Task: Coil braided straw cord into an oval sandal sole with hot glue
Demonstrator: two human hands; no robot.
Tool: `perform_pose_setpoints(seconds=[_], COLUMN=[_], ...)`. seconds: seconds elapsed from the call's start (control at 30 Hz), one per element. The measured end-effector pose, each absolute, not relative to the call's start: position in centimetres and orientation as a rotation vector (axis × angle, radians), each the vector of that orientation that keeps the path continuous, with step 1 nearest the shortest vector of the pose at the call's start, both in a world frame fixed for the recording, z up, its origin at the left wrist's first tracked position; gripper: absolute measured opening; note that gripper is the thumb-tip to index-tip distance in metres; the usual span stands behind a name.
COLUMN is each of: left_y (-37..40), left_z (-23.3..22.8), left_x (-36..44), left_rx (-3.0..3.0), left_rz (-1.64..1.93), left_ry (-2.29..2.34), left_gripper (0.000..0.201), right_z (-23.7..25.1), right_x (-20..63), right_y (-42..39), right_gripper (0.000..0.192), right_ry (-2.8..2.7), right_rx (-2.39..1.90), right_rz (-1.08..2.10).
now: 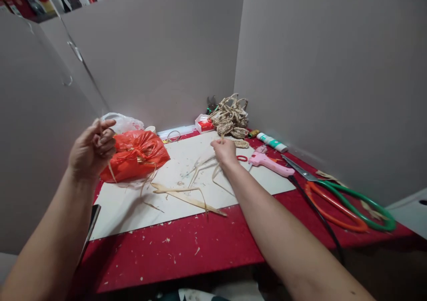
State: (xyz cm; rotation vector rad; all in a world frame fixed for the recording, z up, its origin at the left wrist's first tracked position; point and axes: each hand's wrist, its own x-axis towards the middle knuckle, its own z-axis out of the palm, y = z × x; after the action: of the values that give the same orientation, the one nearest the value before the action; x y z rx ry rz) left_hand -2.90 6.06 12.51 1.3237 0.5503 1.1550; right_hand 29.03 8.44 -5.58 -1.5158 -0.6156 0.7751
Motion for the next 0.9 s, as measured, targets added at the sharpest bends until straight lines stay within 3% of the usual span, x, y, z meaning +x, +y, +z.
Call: perform_pose_setpoints(seconds=[0.1, 0.17, 0.27, 0.37, 0.53, 0.9], left_y=[6.2, 6.8, 7.2, 6.6, 5.3, 6.6], left_z=[12.3, 10.4, 6.6, 3.9, 2.3, -0.2], left_x=[-3.8, -3.8, -2.8, -0.7, 4.3, 7.4], left_rx=[1.486, 1.59, 1.719, 1.711, 1.62, 1.291], left_rz=[1.115, 0.91, 0.823, 1.052, 1.019, 1.163], left_ry=[0.681, 0.969, 1.171, 1.12, 0.954, 0.795], left_gripper=[0.033, 0.036, 0.02, 0.014, 0.025, 0.027], right_z=[-4.4, -3.5, -2.2, -1.1, -0.2, -0.3], right_x=[30.1, 30.2, 29.0, 26.4, 22.1, 21.5], right_y=[7.7, 7.0, 5.7, 4.3, 2.1, 2.1], right_gripper=[0.034, 0.034, 0.029, 0.014, 0.025, 0.018], right_ry=[-0.538, -0.552, -0.664, -0.835, -1.123, -1.218], right_rx=[-1.426, -1.34, -1.199, -1.053, -0.844, -0.818], right_rz=[0.807, 0.89, 1.077, 1.26, 1.452, 1.43])
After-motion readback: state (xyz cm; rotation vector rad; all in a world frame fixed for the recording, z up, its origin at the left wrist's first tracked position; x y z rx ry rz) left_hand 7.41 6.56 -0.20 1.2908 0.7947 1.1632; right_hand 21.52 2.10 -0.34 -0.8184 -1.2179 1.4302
